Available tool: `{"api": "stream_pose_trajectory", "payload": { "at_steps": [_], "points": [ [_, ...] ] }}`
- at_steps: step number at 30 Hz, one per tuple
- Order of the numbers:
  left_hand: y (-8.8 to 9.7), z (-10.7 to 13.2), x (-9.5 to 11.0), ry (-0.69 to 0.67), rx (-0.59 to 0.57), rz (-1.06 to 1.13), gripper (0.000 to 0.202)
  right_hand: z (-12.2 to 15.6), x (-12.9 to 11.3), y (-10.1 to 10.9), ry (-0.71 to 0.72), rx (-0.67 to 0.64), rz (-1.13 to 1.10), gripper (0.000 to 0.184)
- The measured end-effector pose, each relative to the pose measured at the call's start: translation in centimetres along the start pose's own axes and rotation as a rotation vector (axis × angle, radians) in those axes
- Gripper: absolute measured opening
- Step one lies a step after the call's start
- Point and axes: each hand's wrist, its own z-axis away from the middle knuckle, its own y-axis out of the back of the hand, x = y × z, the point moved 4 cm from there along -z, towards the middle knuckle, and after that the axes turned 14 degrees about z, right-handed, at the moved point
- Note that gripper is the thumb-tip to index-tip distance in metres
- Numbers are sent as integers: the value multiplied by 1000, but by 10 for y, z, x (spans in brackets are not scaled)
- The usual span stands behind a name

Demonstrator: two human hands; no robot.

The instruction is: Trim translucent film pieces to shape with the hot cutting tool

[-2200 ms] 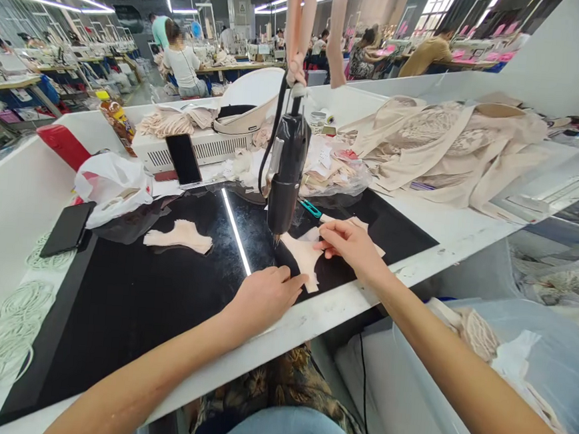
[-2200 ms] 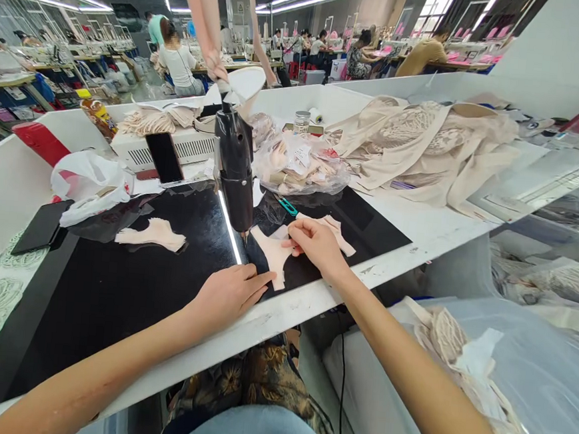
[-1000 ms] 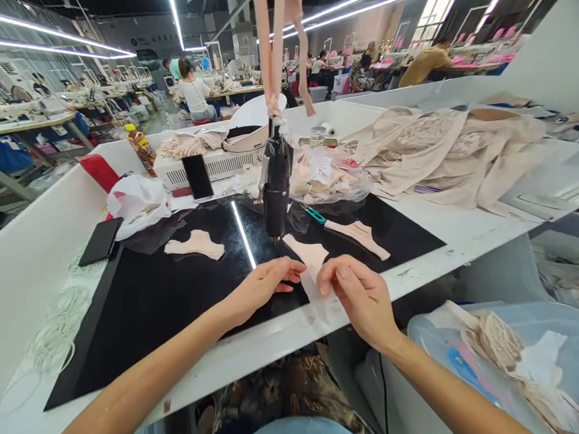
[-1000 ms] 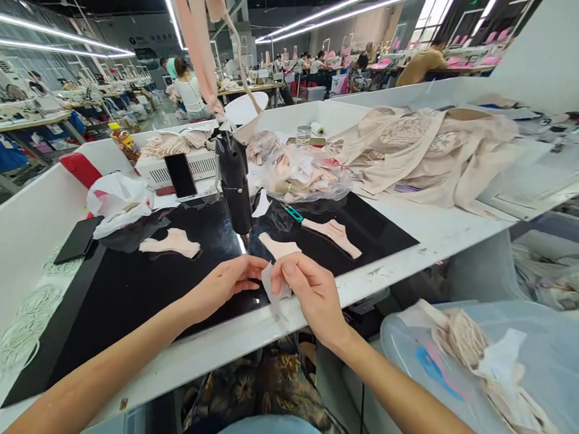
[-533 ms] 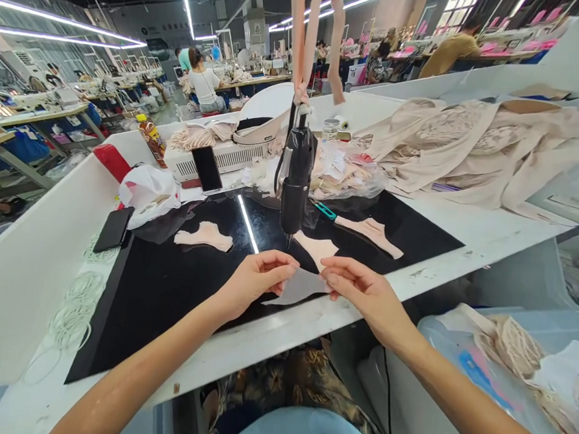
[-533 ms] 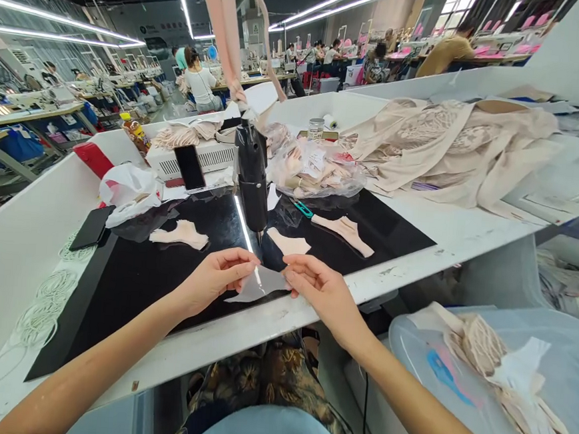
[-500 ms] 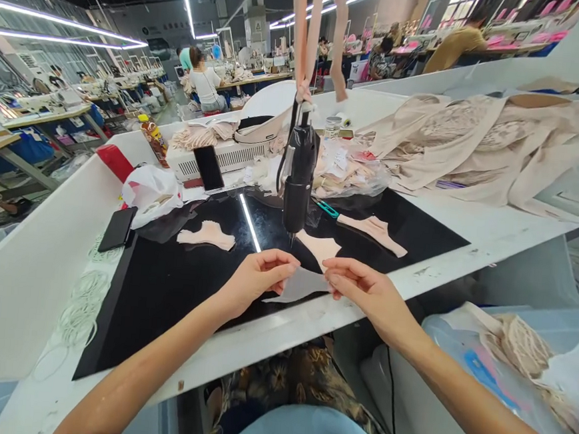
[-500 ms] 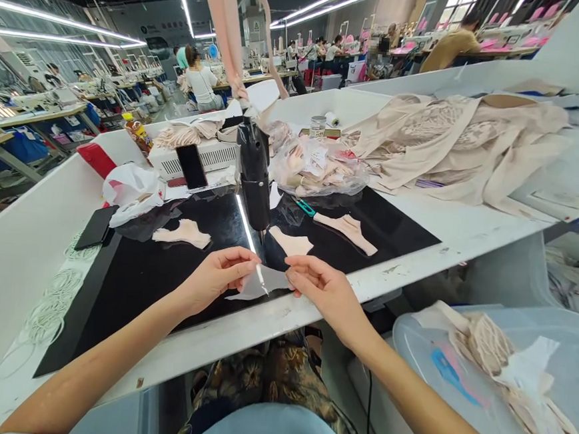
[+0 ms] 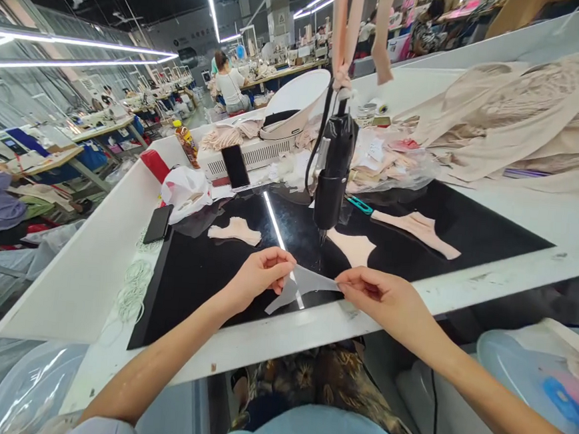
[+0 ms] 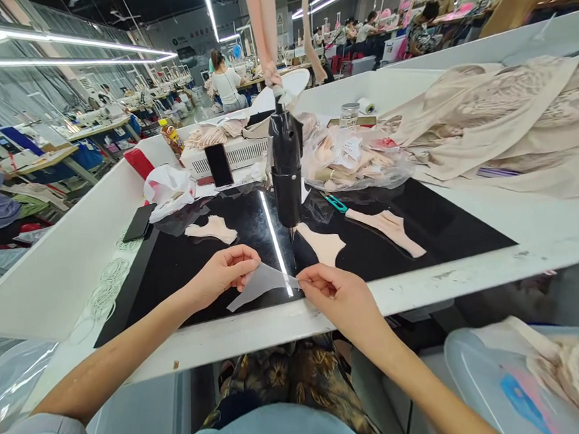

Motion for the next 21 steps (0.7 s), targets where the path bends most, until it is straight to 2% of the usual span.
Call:
{"api": "stream_pose_trajectory", "payload": {
  "at_steps": [3, 6, 10, 15, 17, 19, 21],
  "points": [
    [10, -6, -5, -9, 18, -78, 27, -1, -3, -12, 77, -56, 96, 20],
    [17, -16, -11, -48, 36, -177, 24, -3, -5, -24, 155, -33, 253, 17],
    [26, -20, -13, -126, 94, -301, 24, -5, -6, -35, 286, 55, 489, 21],
    [31, -4, -1, -308, 198, -467, 13, -3, -7, -37, 430, 189, 666, 31],
    [26, 2, 1, -377, 135, -584, 12, -2, -11, -40, 497, 193, 682, 29],
    [18, 6, -3, -462, 5, -800, 16, -1, -18, -44, 548, 174, 693, 27],
    [14, 7, -9, -532, -68, -959, 17, -1, -22, -44, 556, 166, 713, 26]
  ]
}}
